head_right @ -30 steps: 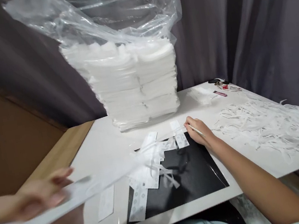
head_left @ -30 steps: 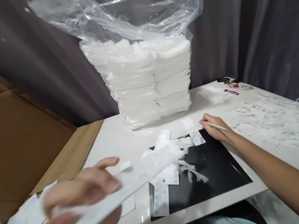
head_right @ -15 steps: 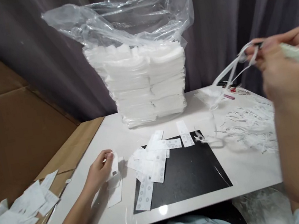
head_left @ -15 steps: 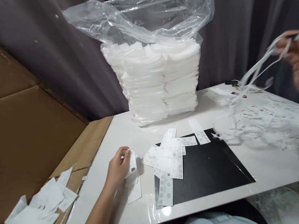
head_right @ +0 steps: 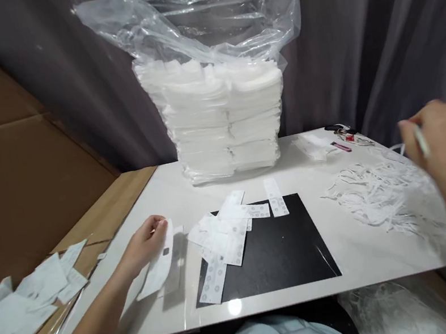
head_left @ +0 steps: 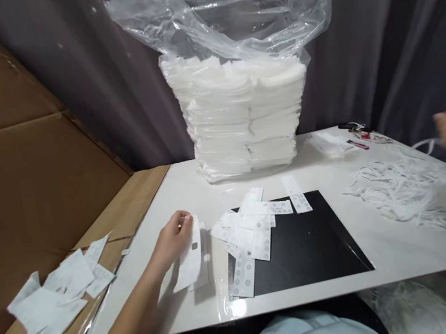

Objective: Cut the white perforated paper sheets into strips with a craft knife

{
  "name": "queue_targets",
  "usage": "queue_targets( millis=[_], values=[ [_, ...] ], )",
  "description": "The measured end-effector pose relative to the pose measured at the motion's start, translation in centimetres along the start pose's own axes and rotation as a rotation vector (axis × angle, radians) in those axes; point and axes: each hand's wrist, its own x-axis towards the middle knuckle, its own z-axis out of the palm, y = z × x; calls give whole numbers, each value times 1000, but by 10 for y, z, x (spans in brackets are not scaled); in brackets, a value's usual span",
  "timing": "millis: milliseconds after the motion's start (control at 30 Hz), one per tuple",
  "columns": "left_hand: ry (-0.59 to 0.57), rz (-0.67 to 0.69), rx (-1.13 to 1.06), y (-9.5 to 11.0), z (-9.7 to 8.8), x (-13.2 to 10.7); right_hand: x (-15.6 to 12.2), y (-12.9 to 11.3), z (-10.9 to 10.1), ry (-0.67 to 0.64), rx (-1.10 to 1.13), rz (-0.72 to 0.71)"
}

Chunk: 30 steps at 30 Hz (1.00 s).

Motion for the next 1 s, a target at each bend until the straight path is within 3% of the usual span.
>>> queue_targets(
  millis=[100,200,233,267,300,333,400,433,500,567,667,733,767,833,900,933,1000],
  values=[
    [32,85,120,-12,17,7,-60,-59,28,-144,124,82],
    [29,175,200,-11,25,15,-133,-113,62,-654,735,261],
    [5,208,216,-6,27,18,-152,-126,72,-768,938,370],
    [-29,245,227,1,28,19,-168,-135,82,-793,1059,489],
    [-69,285,234,10,30,21,-179,-140,89,-719,1074,581],
    [-111,325,238,20,33,21,-185,-142,95,-551,998,592],
    [-202,406,234,44,43,19,-186,-140,99,-287,858,504],
    [-256,457,236,57,51,17,-182,-137,99,-219,834,456],
    [-388,602,267,82,71,11,-173,-132,96,-215,903,448],
    [-510,768,323,105,96,4,-164,-128,95,-265,1039,561],
    [-580,875,334,129,131,-1,-158,-124,100,-428,1241,774],
    [-588,888,331,136,146,0,-158,-120,102,-501,1214,780],
    [-586,888,331,137,149,1,-159,-118,102,-455,1129,714],
    [-576,891,326,137,149,2,-161,-114,97,-224,933,510],
    [-570,916,303,135,143,1,-160,-112,88,-74,894,349],
    [-571,935,284,134,138,-1,-157,-110,84,-95,945,312],
    [-577,967,238,131,129,-6,-146,-108,81,-277,1081,309]
  ],
)
